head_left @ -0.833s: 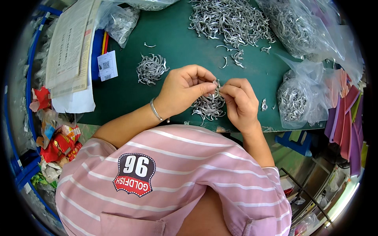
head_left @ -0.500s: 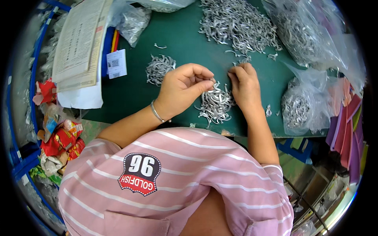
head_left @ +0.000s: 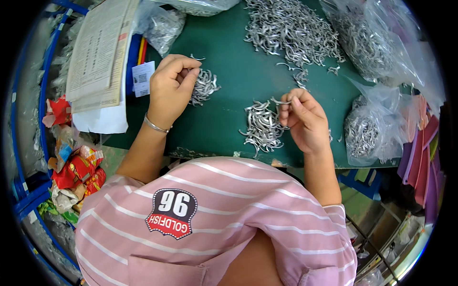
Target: The person sorts crescent-shaped metal hooks by hand on a green table, picking them up from a pile and organizing them into groups or placing them into plastic bags.
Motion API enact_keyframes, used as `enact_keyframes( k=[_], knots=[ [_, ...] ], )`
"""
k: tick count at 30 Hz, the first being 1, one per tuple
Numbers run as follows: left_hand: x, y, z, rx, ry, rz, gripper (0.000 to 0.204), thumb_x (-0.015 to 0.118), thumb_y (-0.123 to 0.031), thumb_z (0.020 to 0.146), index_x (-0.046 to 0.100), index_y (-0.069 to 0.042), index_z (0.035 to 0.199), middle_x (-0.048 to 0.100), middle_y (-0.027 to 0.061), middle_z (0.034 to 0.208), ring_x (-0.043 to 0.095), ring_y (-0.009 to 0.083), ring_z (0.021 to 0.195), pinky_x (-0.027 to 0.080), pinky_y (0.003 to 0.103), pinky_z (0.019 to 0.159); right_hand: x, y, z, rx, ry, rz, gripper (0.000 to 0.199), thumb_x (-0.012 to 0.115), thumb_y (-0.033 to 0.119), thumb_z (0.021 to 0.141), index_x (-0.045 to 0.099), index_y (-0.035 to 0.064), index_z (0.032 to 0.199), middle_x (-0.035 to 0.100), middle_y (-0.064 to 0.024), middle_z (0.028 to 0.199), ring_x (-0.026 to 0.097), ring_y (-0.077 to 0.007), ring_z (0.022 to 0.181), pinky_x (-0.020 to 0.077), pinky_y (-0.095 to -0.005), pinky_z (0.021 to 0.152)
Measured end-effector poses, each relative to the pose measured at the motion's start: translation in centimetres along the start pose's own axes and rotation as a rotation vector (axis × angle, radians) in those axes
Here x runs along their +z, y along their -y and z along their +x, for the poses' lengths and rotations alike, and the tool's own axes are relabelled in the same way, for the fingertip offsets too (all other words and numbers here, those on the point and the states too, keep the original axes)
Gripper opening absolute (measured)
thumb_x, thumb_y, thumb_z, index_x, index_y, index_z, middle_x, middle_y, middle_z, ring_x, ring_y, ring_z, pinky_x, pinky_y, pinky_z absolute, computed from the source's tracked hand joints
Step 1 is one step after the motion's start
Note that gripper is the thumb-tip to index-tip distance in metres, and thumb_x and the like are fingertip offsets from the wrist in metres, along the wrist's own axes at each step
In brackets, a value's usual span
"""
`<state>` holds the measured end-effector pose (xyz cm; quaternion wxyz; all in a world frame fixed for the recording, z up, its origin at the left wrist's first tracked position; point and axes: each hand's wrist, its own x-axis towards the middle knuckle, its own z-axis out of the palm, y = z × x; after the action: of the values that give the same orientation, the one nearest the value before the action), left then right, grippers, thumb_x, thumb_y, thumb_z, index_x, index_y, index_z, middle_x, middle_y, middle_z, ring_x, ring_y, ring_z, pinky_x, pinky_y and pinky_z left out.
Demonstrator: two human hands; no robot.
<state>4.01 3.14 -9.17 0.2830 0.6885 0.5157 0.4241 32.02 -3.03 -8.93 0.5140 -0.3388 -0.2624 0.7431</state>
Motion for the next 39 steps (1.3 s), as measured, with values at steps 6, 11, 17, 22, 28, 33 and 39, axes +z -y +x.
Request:
enact_keyframes(
  k=[6,11,17,22,28,33,39],
  knots=[
    [3.9,-4.8,-0.8,0.059,0.29,-0.242,0.017,0.07,0.002,0.08,0.066,0.001,0.096,0.062,0.0064,0.096,0.06,0.0108,0.081,0.05,0.023,0.07,0.5,-0.5,-0.5,-0.092,0.057,0.0,0.009,0.05,0.01,0.097,0.053,0.0022,0.1,0.057,-0.0069,0.092,0.057,-0.013,0.078,0.0499,-0.0267,0.068],
    [5.6,-5.1,-2.2,-0.068,0.419,-0.547,0.014,0.068,0.005,0.081,0.065,0.003,0.095,0.062,0.0087,0.096,0.061,0.0112,0.082,0.05,0.023,0.07,1.1,-1.4,-1.2,-0.262,0.05,-0.334,0.009,0.054,0.008,0.095,0.055,-0.0003,0.098,0.058,-0.0077,0.091,0.057,-0.0131,0.078,0.0499,-0.0259,0.067],
    [1.7,-2.0,-0.5,-0.165,0.138,-0.298,0.006,0.063,0.003,0.086,0.064,0.002,0.092,0.063,0.0021,0.084,0.059,0.0068,0.074,0.048,0.019,0.067,-0.5,1.1,1.7,-0.61,-0.222,-1.436,0.007,0.061,0.002,0.084,0.063,0.0002,0.09,0.06,-0.0136,0.083,0.059,-0.0288,0.079,0.0478,-0.0365,0.069],
    [-1.2,1.1,0.6,-0.06,0.158,0.135,0.006,0.064,0.0,0.085,0.066,0.001,0.09,0.059,0.0018,0.083,0.053,0.0061,0.069,0.043,0.02,0.063,-2.4,1.1,6.2,-0.785,-0.224,-1.745,0.01,0.062,0.002,0.078,0.066,0.002,0.087,0.059,-0.0123,0.084,0.057,-0.0307,0.081,0.0467,-0.0403,0.071],
    [-0.3,-0.4,0.0,-0.026,0.008,0.024,0.008,0.064,0.001,0.085,0.065,0.002,0.093,0.058,0.0036,0.091,0.052,0.0068,0.071,0.042,0.019,0.064,-1.8,1.5,6.9,-0.948,-0.189,-1.83,0.013,0.06,-0.002,0.074,0.061,0.0032,0.086,0.059,-0.0123,0.086,0.058,-0.0327,0.081,0.0479,-0.0411,0.069],
    [3.8,-3.5,-1.0,-0.267,0.358,-0.466,0.018,0.067,0.001,0.084,0.065,0.003,0.102,0.063,0.0049,0.094,0.06,0.0079,0.083,0.05,0.021,0.072,0.9,0.5,3.1,-0.845,0.082,-1.439,0.027,0.055,-0.014,0.071,0.059,0.0026,0.092,0.06,-0.015,0.09,0.06,-0.0343,0.08,0.051,-0.0403,0.068],
    [5.7,-5.1,-1.4,-0.45,0.633,-0.545,0.011,0.066,0.003,0.083,0.065,0.003,0.094,0.065,0.006,0.086,0.062,0.0096,0.076,0.051,0.021,0.067,1.2,-0.5,0.1,-0.794,0.021,-1.293,0.016,0.064,-0.008,0.076,0.058,-0.0005,0.089,0.059,-0.0138,0.087,0.059,-0.031,0.076,0.0496,-0.0374,0.066]
  ],
)
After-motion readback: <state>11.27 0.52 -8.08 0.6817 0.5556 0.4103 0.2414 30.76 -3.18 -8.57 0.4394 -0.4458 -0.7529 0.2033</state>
